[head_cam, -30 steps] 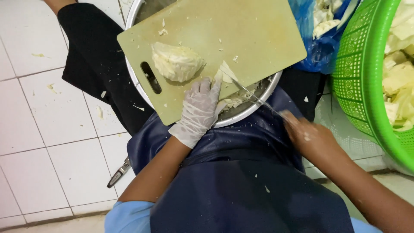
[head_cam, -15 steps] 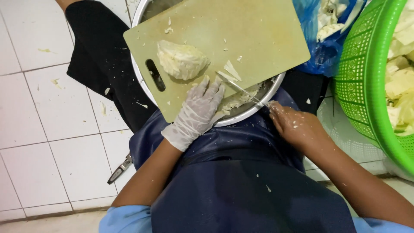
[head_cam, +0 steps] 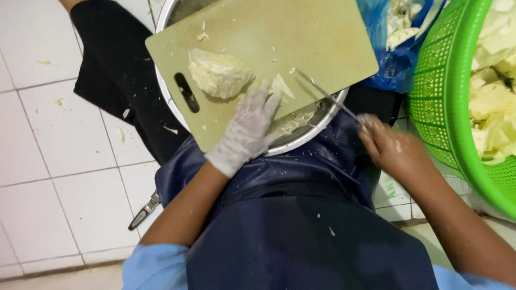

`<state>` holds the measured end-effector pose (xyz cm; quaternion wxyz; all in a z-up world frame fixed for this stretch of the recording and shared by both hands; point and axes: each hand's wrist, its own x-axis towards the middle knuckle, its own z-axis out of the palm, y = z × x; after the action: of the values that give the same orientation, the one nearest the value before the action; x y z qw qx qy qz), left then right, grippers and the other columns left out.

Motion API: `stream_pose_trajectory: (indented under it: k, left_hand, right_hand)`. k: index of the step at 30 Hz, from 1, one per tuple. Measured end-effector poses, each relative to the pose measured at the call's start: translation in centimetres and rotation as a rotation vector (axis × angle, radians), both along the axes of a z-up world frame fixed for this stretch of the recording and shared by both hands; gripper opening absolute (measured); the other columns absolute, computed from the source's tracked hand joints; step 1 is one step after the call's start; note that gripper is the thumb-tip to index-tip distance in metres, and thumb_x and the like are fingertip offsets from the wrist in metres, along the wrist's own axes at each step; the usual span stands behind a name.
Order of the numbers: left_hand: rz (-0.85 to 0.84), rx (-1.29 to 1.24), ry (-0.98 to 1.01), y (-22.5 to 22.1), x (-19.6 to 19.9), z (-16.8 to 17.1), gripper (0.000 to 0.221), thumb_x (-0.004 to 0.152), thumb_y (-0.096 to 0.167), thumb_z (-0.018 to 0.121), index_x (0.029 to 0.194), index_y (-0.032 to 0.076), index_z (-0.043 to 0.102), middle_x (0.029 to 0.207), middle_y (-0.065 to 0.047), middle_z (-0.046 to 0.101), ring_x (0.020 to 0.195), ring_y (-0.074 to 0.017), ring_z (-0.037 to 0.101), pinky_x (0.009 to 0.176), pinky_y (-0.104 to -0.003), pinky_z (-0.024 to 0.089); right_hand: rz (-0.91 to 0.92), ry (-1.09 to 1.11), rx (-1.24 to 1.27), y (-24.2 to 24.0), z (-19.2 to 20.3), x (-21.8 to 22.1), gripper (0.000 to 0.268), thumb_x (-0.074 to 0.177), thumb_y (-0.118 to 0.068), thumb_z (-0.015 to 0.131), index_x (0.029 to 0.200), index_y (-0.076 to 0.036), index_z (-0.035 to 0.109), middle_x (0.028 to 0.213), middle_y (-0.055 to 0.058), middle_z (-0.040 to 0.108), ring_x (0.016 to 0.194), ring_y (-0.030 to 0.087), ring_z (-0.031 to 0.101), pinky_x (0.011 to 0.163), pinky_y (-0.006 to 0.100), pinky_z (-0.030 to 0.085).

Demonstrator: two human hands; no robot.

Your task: A person sitting on the floor shreds cabbage using a knife and a cutting board, then transfers the shredded cabbage to a basket.

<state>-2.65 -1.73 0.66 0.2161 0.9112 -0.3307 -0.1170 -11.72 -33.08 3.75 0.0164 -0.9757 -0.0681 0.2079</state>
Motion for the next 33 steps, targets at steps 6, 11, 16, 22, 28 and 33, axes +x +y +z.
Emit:
stream_pose_trajectory:
  k: [6,11,16,22,28,33]
  left_hand:
    - [-0.102,-0.121,0.311,0.2,0.2,2.2,0.076,0.088,0.019,0.056,0.151,0.012,0.012,0.155,-0.022,0.020,0.143,-0.0386,0.016,0.117,-0.047,0.011]
    - [0.007,-0.314,0.157,1.1,-1.3,-1.8,0.040,0.098,0.023,0.051,0.137,0.016,0.048,0.130,-0.012,0.060,0.125,-0.0367,0.050,0.106,-0.047,0.036]
    - [0.057,-0.423,0.141,1.0,-1.3,-0.1,0.035,0.098,0.021,0.052,0.131,0.012,0.052,0.106,-0.010,0.061,0.094,-0.0282,0.061,0.084,-0.038,0.048]
    - [0.016,-0.494,-0.138,2.1,0.7,4.2,0.045,0.099,0.004,0.053,0.140,0.001,0.034,0.134,-0.018,0.054,0.117,-0.0326,0.058,0.106,-0.042,0.046]
    - [0.407,-0.536,-0.165,7.1,5.0,1.1,0.126,0.079,0.045,0.095,0.154,0.012,-0.001,0.163,-0.013,0.003,0.156,-0.0276,0.004,0.134,-0.045,0.008]
    - [0.491,-0.575,-0.055,4.0,5.3,1.6,0.105,0.074,0.044,0.088,0.146,0.017,0.017,0.148,-0.022,0.031,0.137,-0.0350,0.037,0.116,-0.055,0.035]
  right_hand:
    - [0.103,-0.149,0.007,0.5,-2.9,3.2,0.035,0.098,-0.031,0.046,0.130,-0.020,0.050,0.083,0.008,0.058,0.061,0.033,0.062,0.038,0.045,0.043]
    - [0.321,-0.176,-0.016,-2.4,-1.8,0.0,0.040,0.090,-0.018,0.058,0.128,-0.025,0.047,0.074,0.007,0.049,0.056,0.029,0.053,0.042,0.043,0.036]
    - [0.211,-0.175,0.035,-2.8,-0.3,0.0,0.035,0.089,-0.015,0.057,0.123,-0.024,0.053,0.086,0.009,0.056,0.067,0.030,0.059,0.043,0.042,0.041]
    - [0.240,-0.214,0.045,-1.9,-0.7,1.3,0.049,0.079,-0.008,0.062,0.125,-0.023,0.053,0.093,0.008,0.056,0.071,0.031,0.058,0.045,0.043,0.042]
    - [0.062,-0.229,0.179,0.9,0.6,2.1,0.035,0.094,-0.020,0.056,0.129,-0.014,0.056,0.111,0.009,0.058,0.088,0.030,0.064,0.060,0.043,0.050]
    - [-0.225,-0.029,0.238,6.6,-0.6,4.1,0.048,0.094,-0.038,0.048,0.135,-0.015,0.050,0.129,0.011,0.060,0.096,0.036,0.065,0.075,0.049,0.051]
